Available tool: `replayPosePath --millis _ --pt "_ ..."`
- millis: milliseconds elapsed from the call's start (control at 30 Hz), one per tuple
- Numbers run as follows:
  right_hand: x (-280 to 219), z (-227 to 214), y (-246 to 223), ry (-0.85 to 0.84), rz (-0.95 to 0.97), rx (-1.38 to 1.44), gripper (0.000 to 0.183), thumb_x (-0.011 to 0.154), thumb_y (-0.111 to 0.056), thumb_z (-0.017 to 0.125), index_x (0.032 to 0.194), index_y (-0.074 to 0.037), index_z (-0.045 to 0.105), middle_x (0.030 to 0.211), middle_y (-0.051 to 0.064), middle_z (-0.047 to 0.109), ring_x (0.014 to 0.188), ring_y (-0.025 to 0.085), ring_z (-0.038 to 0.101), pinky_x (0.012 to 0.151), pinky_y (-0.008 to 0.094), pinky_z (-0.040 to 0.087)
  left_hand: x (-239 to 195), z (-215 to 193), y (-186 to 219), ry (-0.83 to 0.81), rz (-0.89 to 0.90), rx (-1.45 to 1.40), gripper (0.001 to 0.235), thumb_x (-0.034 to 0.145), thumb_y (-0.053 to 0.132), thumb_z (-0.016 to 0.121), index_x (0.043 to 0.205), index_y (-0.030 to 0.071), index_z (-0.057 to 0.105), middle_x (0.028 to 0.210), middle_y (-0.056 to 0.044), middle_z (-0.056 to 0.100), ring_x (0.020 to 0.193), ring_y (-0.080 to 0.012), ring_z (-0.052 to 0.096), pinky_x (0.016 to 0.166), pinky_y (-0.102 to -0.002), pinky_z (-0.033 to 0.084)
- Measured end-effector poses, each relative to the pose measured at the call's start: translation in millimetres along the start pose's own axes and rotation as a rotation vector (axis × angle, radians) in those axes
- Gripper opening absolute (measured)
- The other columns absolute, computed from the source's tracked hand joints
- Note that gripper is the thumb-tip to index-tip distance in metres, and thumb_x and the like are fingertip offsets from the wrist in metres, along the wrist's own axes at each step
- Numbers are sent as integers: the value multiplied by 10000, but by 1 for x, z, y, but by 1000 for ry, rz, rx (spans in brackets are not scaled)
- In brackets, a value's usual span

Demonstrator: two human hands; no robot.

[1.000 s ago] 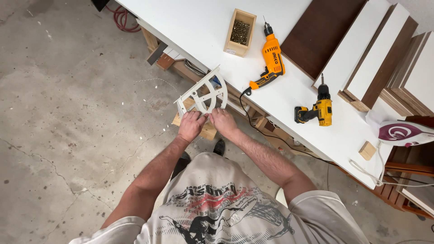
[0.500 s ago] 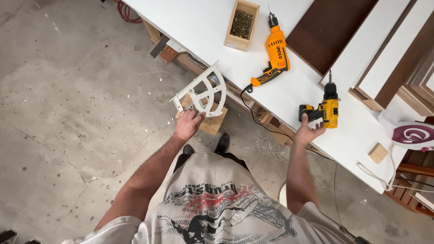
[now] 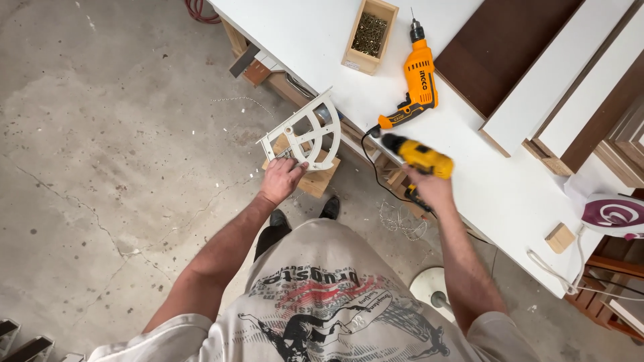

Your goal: Assembling a white curved structure and panels using a power drill and screws on a workbench.

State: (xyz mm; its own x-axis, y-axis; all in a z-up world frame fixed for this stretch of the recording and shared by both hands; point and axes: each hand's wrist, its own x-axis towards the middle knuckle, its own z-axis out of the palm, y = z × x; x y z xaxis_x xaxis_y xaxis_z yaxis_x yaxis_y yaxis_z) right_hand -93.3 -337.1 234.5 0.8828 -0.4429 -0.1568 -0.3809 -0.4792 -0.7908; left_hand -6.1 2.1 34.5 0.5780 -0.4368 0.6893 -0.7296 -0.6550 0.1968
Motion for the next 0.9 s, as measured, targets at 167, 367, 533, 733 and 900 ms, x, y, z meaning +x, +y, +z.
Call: replayPosePath --millis 167,367,533,733,900 --pt "-39 34 -99 -319 127 -137 421 796 -184 862 1092 74 710 1001 233 744 1002 337 725 837 448 557 -4 -1 -1 -20 -1 1 207 1010 324 696 839 210 669 833 -13 633 738 -184 640 753 -323 510" --pt "-58 65 -85 -261 109 -151 469 716 -158 912 985 146 677 879 269 711 921 379 729 717 456 553 -9 5 -3 1 10 2 200 1008 311 685 841 207 649 823 -16 620 739 -186 637 753 -330 509" --pt "-66 62 -106 -300 138 -243 555 731 -219 921 1116 100 680 1022 286 728 1060 397 711 811 439 583 -10 8 -4 13 19 5 178 1012 314 671 864 216 660 828 -23 615 735 -193 631 759 -329 506" --pt "-55 61 -125 -405 168 -274 628 785 -270 853 1233 115 641 1203 313 685 1198 413 651 955 456 558 -11 9 -5 7 25 -5 159 1011 314 662 884 219 670 840 -23 617 745 -192 636 775 -333 512" --pt "-40 61 -127 -490 52 -487 606 826 -294 821 1268 78 635 1147 279 712 1132 415 685 928 484 580 -15 11 -6 -29 25 -18 127 1007 302 662 912 220 686 856 -28 619 773 -197 641 797 -341 513"
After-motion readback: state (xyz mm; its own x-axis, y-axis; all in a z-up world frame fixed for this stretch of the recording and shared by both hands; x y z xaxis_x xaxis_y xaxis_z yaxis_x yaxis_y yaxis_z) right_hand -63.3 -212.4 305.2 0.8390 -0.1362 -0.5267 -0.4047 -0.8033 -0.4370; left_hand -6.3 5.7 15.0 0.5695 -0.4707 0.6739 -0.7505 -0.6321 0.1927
